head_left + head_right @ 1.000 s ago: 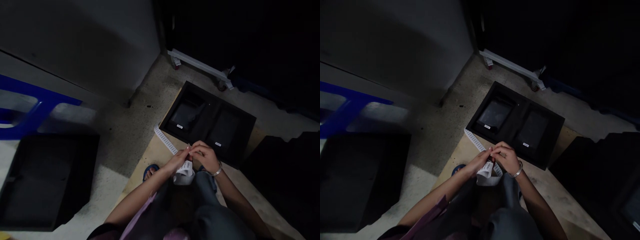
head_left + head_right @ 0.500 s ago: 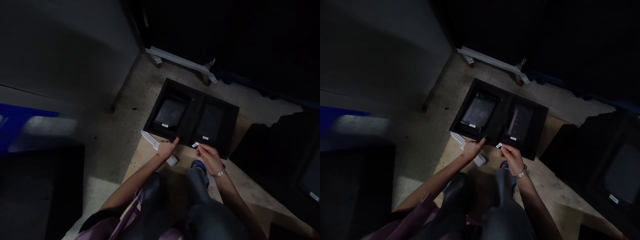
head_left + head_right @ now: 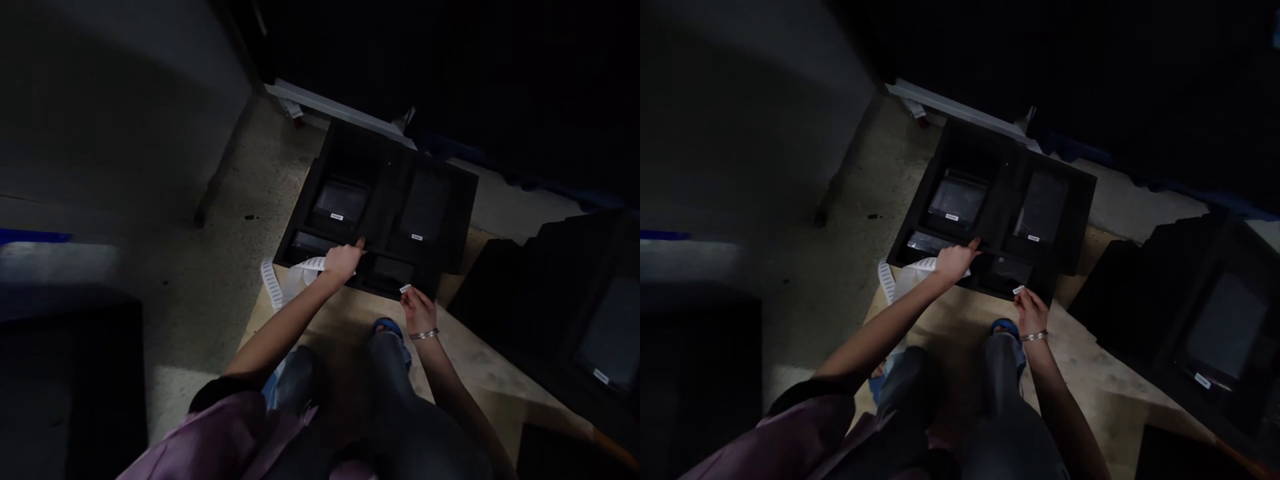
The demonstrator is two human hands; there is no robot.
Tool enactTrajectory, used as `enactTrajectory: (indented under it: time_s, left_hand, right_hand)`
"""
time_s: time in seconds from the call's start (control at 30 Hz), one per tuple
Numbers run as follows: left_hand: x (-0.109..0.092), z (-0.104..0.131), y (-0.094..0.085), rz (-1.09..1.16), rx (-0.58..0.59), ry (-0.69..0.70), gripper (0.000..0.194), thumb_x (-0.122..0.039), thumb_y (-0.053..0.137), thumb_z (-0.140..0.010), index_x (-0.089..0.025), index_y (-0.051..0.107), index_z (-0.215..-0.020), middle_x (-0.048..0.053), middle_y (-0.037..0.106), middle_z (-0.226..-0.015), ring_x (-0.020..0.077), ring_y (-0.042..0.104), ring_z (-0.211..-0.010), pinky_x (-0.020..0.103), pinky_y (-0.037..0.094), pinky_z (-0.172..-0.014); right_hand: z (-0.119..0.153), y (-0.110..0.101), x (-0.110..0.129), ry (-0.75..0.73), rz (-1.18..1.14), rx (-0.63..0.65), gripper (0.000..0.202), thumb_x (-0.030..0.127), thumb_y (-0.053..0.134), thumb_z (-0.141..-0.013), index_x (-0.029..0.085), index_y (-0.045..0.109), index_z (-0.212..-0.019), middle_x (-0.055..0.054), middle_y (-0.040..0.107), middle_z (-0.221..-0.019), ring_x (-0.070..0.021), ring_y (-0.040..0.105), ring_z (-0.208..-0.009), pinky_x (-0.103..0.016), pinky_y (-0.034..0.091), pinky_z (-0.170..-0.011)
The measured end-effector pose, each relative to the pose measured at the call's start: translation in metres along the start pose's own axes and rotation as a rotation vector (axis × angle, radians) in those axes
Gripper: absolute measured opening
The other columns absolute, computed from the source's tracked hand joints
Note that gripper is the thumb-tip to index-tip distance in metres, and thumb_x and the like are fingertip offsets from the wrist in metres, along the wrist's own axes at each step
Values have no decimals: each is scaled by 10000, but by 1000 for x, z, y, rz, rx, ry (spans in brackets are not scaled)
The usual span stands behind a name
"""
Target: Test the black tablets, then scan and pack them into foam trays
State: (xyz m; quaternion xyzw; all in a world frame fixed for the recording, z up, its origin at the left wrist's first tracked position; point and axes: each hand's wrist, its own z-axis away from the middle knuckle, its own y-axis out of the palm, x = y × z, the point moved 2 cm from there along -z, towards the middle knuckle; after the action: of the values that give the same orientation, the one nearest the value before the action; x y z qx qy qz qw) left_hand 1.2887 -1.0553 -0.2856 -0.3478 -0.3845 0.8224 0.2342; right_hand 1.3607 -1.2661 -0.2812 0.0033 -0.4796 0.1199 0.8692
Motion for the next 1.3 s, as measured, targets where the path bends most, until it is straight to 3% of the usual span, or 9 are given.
enactTrajectory:
  time_s: [0.1,0.17,0.23,0.3,0.47,0.63,0.8,1.1,1.3]
  left_hand:
    - [8,27,-8,71,-61,-42,465,-447,384,-913,-242,426,-1328,137,699,-852,313,669,-772,342,457,-628]
    - [13,50,-7,246,-69,-50,429,-463,362,-912,-195,572,-1172,108,689,-790,262,655,-714,299,428,-617]
    - [19,71,1,509,8,-64,469,-482,348,-897,-145,675,-903,76,645,-666,214,613,-645,268,391,-591]
    - [25,91,15,765,124,-97,475,-475,371,-861,-131,686,-776,56,605,-616,195,573,-645,261,375,-602]
    - [36,123,48,1039,261,-168,411,-315,418,-721,-110,700,-940,50,640,-726,183,541,-678,252,377,-601]
    - [38,133,61,1177,392,-173,460,-282,451,-616,-92,706,-948,46,638,-724,146,494,-573,233,340,-511]
    - [40,134,57,1282,459,-167,404,-266,485,-583,-72,714,-853,5,527,-536,109,395,-471,224,256,-449]
    - [43,139,50,1382,442,-110,389,-418,564,-687,-89,718,-825,0,512,-505,100,361,-463,230,242,-444]
    - [44,146,41,1312,504,-10,466,-528,516,-783,-116,728,-733,0,491,-465,118,398,-480,233,290,-477]
  right_hand:
    - [-6,14,-9,-15,-2,13,362,323,797,-473,159,653,-762,7,634,-655,-88,534,-564,-248,453,-564]
    - [-8,21,-12,-27,13,30,452,318,785,-494,169,645,-897,27,625,-636,-83,527,-544,-239,450,-548]
    - [-11,24,-14,-35,46,43,504,320,786,-491,163,628,-943,40,612,-605,-82,527,-523,-228,450,-528]
    - [-15,23,-16,-41,85,49,446,338,790,-481,148,620,-847,28,616,-607,-90,545,-526,-223,458,-512]
    - [-23,17,-20,-27,132,23,397,368,787,-453,154,557,-696,13,620,-617,-116,588,-567,-213,475,-483]
    - [-25,18,-20,-8,126,-40,456,342,780,-425,158,593,-799,41,603,-593,-88,561,-540,-202,483,-496]
    - [-27,19,-16,45,150,-82,363,317,776,-448,144,585,-703,25,613,-568,-98,568,-519,-192,465,-447]
    - [-25,32,-10,195,196,-180,60,68,610,-775,105,563,-768,83,505,-532,-18,418,-382,-110,266,-320]
    - [-17,34,-13,250,198,-119,26,109,596,-816,108,574,-831,65,531,-606,-21,426,-412,-124,319,-353]
